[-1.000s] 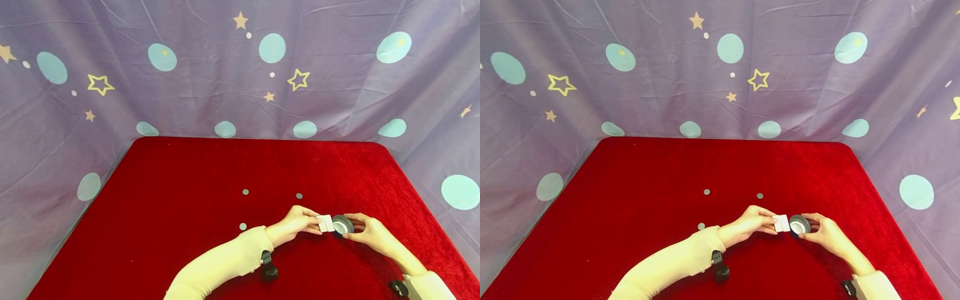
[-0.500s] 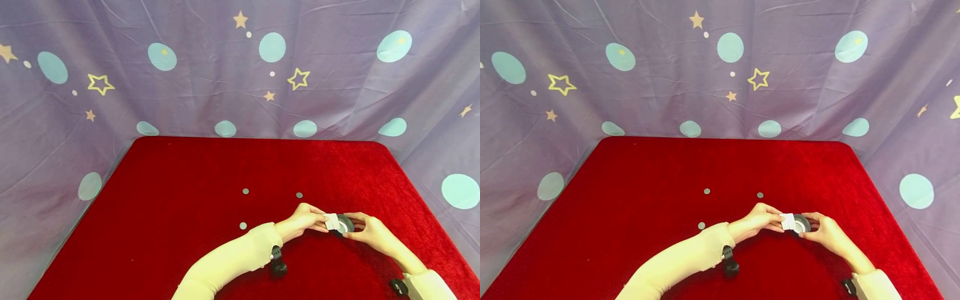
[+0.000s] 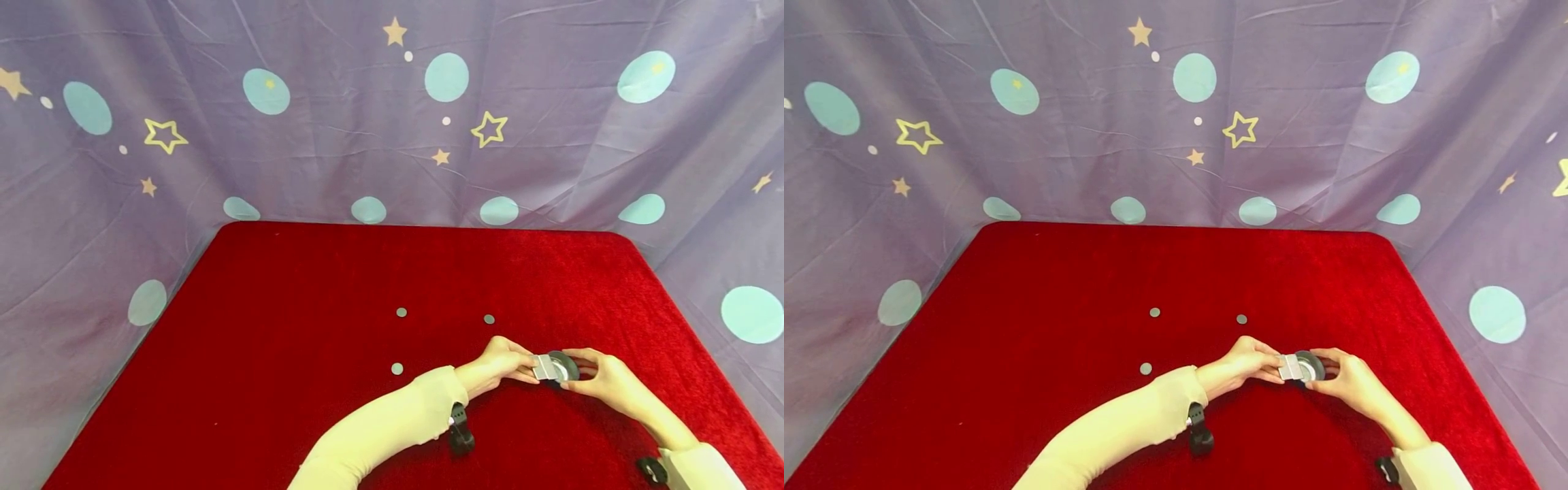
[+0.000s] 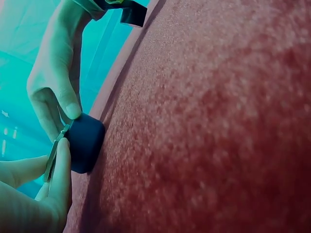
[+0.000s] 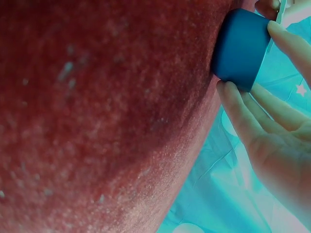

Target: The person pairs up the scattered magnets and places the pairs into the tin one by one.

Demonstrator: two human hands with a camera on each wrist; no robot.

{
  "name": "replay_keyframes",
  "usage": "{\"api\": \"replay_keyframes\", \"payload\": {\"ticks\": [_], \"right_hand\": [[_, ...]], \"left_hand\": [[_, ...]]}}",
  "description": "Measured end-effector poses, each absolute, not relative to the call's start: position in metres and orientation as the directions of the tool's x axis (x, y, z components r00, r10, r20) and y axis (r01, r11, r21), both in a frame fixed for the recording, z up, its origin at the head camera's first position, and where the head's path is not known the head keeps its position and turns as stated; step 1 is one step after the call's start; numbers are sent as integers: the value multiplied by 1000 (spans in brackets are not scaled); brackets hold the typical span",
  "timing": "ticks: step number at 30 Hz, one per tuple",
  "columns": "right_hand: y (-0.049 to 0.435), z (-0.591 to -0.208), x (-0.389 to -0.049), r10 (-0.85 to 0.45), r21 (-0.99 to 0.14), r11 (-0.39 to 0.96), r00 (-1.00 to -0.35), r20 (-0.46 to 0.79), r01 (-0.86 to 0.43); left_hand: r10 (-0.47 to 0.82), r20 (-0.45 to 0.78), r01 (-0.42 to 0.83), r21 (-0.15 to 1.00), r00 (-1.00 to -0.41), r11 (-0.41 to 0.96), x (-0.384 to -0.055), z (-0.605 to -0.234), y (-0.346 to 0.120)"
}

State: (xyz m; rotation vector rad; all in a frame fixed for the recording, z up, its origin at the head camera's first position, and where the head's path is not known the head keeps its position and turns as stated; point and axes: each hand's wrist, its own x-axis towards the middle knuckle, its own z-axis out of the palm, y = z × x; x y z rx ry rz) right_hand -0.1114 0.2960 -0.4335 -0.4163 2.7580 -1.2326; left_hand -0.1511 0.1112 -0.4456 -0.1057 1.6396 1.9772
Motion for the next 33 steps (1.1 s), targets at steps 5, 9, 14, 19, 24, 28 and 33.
{"api": "replay_keyframes", "payload": {"ticks": [5, 9, 14, 19, 24, 28, 33], "right_hand": [[294, -434, -112, -288, -752, 622, -957, 41, -220], [293, -434, -112, -291, -760, 613, -956, 37, -216], [293, -435, -112, -285, -755, 623, -958, 26, -206], [294, -433, -112, -282, -750, 634, -959, 2, -188], [294, -430, -112, -287, -756, 632, -958, -19, -174], [294, -430, -112, -274, -748, 642, -961, -21, -167], [294, -430, -112, -264, -731, 663, -964, -26, -161]], "left_hand": [[331, -412, -466, 879, -849, -101, -149, -445, 117], [289, -402, -445, 890, -869, -102, -147, -444, 120], [276, -373, -413, 905, -886, -102, -146, -443, 122], [263, -362, -395, 915, -894, -84, -146, -443, 124], [222, -355, -372, 927, -908, -36, -146, -444, 127], [191, -353, -358, 934, -916, 7, -147, -443, 130], [165, -353, -350, 936, -921, 45, -147, -439, 132]]}}
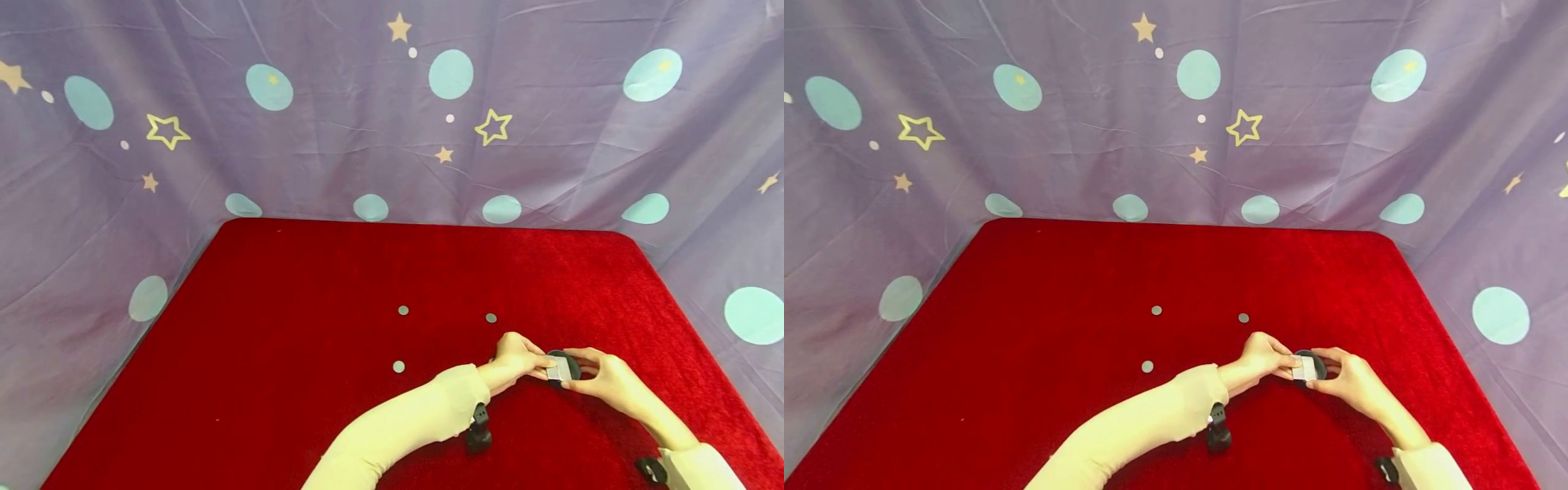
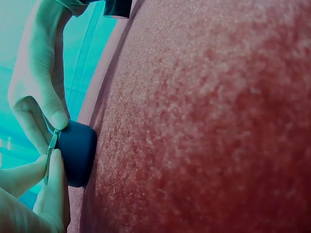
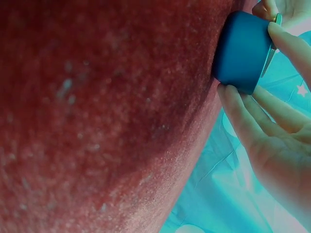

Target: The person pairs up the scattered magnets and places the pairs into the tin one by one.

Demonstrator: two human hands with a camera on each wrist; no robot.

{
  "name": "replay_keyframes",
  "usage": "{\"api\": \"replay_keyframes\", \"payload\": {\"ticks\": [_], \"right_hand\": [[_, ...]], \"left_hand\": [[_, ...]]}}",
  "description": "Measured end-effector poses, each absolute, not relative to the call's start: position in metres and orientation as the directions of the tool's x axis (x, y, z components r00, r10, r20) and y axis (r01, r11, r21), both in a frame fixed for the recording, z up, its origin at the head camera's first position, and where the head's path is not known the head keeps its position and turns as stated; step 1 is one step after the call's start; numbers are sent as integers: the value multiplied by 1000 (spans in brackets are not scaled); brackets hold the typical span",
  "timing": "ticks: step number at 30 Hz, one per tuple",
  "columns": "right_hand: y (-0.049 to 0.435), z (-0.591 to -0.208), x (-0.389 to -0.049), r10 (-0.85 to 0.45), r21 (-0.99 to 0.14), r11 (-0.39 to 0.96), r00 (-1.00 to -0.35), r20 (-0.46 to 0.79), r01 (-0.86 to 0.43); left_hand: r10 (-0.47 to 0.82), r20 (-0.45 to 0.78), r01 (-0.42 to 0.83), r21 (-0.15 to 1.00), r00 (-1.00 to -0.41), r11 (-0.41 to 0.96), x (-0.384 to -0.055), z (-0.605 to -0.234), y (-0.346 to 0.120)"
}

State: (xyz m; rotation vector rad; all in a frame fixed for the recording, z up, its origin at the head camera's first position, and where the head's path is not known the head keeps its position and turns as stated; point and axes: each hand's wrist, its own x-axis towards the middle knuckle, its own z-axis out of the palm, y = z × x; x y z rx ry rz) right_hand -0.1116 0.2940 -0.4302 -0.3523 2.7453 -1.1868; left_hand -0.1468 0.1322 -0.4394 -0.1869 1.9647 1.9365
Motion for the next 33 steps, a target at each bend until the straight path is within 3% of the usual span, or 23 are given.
{"api": "replay_keyframes", "payload": {"ticks": [23, 33], "right_hand": [[295, -430, -111, -260, -724, 674, -965, -42, -150], [295, -431, -110, -259, -727, 670, -965, -34, -154]], "left_hand": [[152, -303, -293, 952, -941, 87, -146, -439, 137], [135, -289, -257, 942, -948, 217, -148, -439, 142]]}}
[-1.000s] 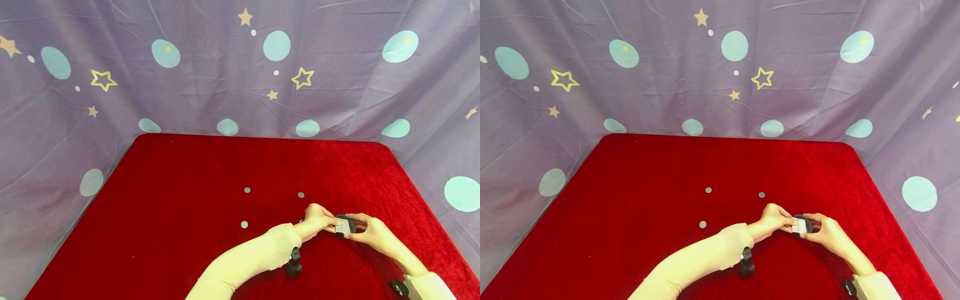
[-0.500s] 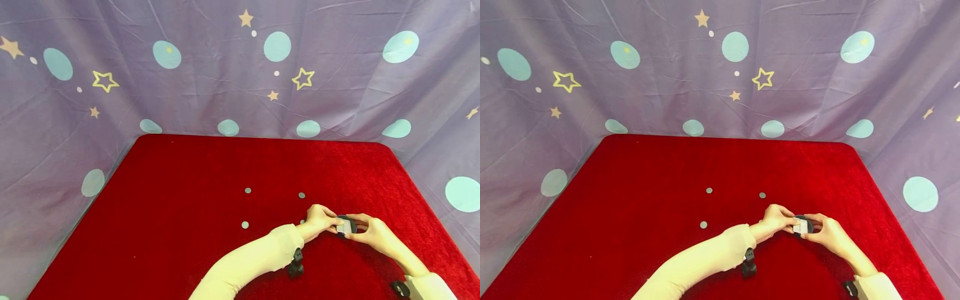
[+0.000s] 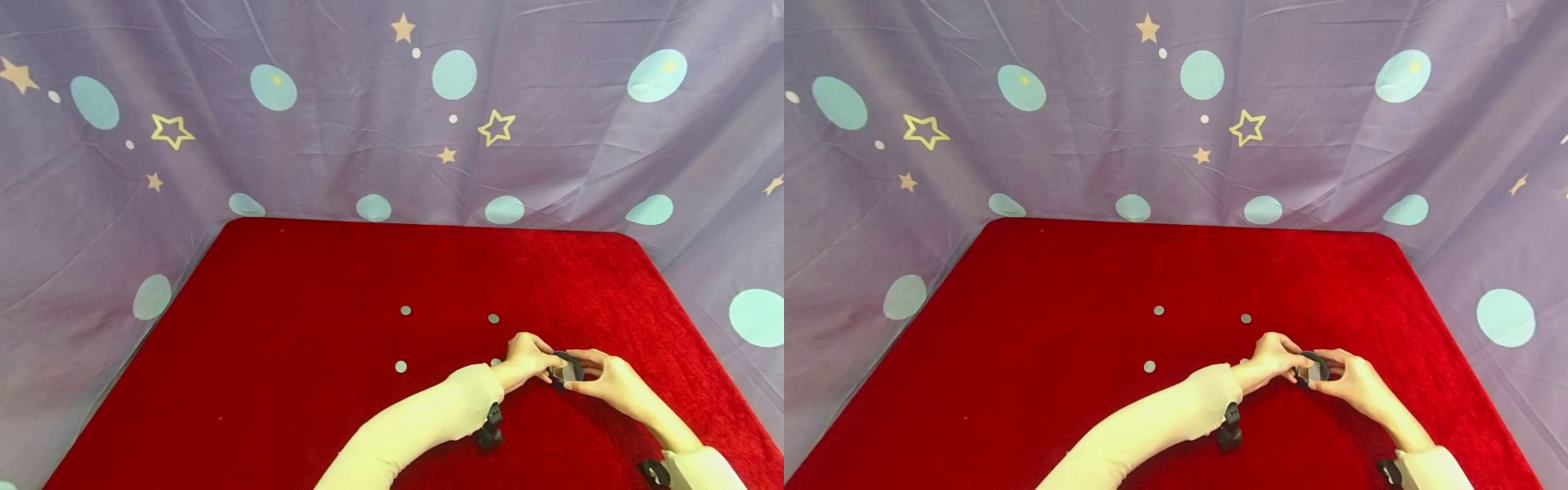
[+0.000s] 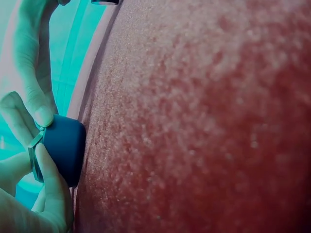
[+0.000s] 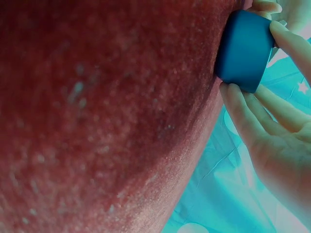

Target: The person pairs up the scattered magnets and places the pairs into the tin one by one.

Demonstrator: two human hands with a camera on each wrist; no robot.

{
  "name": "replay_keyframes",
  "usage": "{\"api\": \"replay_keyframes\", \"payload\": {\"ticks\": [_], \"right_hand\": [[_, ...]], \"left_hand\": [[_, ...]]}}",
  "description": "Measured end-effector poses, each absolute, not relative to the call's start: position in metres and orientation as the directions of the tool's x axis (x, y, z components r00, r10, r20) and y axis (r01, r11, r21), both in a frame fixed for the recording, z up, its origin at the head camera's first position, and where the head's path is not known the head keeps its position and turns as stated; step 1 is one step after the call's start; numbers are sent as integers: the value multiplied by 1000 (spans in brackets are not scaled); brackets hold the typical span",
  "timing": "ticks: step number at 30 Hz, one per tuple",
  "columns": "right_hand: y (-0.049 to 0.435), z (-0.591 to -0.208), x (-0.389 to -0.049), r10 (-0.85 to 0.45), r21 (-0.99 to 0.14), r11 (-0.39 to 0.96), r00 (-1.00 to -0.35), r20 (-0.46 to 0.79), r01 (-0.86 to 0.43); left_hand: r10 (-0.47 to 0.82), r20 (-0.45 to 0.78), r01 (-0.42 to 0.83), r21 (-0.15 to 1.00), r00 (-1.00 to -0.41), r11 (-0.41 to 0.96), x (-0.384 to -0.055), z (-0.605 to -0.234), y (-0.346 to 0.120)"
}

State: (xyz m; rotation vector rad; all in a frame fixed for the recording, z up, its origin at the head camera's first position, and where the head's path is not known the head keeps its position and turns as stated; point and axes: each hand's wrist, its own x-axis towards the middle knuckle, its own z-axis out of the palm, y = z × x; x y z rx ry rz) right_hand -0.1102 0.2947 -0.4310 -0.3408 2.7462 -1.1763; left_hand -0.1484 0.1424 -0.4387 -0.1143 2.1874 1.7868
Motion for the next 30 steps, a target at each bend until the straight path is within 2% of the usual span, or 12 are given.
{"api": "replay_keyframes", "payload": {"ticks": [8, 16, 22, 26, 30], "right_hand": [[296, -431, -111, -261, -728, 666, -965, -21, -165], [295, -432, -111, -261, -755, 639, -965, -36, -145], [296, -433, -110, -253, -746, 653, -966, -47, -134], [296, -432, -110, -256, -754, 645, -965, -57, -126], [297, -433, -110, -256, -755, 645, -964, -67, -119]], "left_hand": [[78, -268, -221, 903, -960, 369, -150, -440, 148], [73, -168, -106, 847, -983, 521, -150, -445, 147], [184, -272, -198, 919, -945, 340, -152, -446, 143], [310, -340, -276, 933, -888, 232, -154, -446, 138], [425, -380, -324, 925, -822, 200, -157, -447, 132]]}}
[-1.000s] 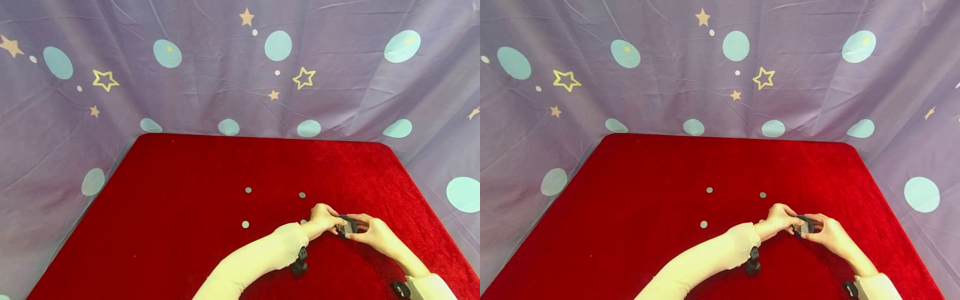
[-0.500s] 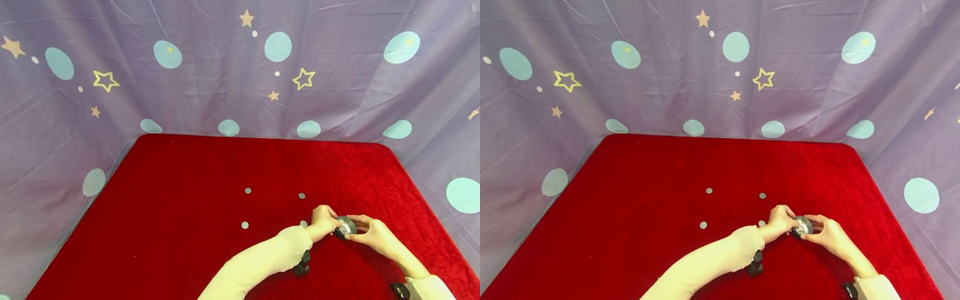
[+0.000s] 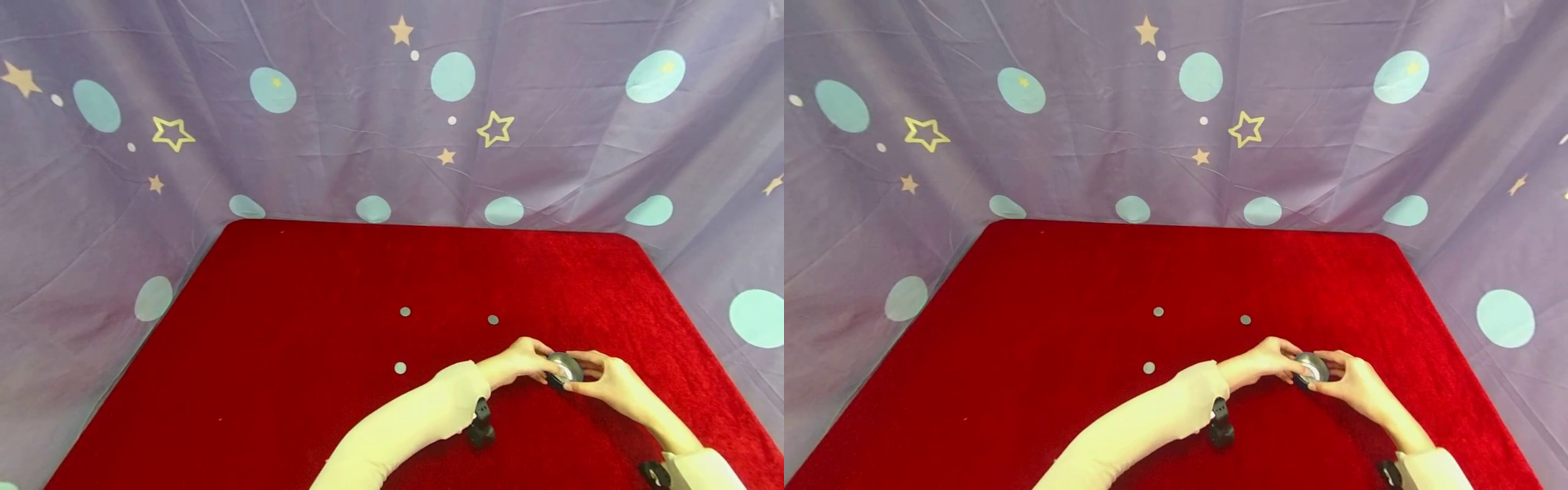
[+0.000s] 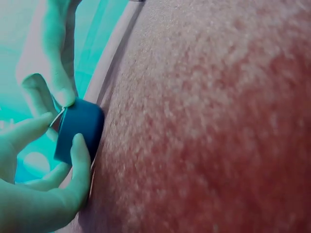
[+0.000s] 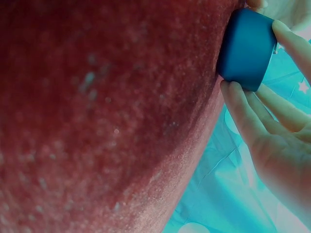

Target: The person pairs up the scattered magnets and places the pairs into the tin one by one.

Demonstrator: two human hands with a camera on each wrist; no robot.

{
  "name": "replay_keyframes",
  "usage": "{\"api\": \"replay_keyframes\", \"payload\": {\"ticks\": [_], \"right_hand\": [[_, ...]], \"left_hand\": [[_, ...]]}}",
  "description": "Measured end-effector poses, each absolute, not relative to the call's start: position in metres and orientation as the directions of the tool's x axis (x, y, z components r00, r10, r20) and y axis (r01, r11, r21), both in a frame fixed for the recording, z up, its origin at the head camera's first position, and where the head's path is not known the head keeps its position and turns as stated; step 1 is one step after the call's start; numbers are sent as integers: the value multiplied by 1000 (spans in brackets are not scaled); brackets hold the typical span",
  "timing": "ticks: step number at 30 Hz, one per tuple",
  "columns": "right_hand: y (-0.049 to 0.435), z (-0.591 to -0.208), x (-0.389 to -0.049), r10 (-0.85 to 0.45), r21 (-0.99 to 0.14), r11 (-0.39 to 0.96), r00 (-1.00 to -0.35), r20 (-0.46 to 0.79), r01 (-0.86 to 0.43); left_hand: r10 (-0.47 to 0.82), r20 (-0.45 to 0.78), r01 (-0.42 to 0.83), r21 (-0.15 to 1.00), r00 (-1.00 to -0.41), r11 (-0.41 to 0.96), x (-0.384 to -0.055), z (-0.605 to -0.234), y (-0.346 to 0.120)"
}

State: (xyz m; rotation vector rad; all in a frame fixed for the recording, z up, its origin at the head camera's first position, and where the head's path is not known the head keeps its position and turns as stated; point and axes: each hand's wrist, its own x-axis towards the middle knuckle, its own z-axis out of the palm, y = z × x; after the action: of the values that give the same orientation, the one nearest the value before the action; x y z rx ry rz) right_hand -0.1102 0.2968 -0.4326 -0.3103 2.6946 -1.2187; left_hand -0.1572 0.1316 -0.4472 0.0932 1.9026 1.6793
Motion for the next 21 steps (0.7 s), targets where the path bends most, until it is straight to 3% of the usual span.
{"api": "replay_keyframes", "payload": {"ticks": [6, 16, 21], "right_hand": [[296, -433, -111, -259, -747, 648, -965, -37, -145], [294, -431, -111, -249, -745, 652, -968, -33, -142], [293, -431, -110, -245, -750, 650, -968, -57, -121]], "left_hand": [[485, -380, -312, 925, -787, 219, -159, -447, 127], [428, -319, -227, 941, -846, 251, -154, -447, 127], [402, -329, -256, 940, -854, 225, -154, -445, 127]]}}
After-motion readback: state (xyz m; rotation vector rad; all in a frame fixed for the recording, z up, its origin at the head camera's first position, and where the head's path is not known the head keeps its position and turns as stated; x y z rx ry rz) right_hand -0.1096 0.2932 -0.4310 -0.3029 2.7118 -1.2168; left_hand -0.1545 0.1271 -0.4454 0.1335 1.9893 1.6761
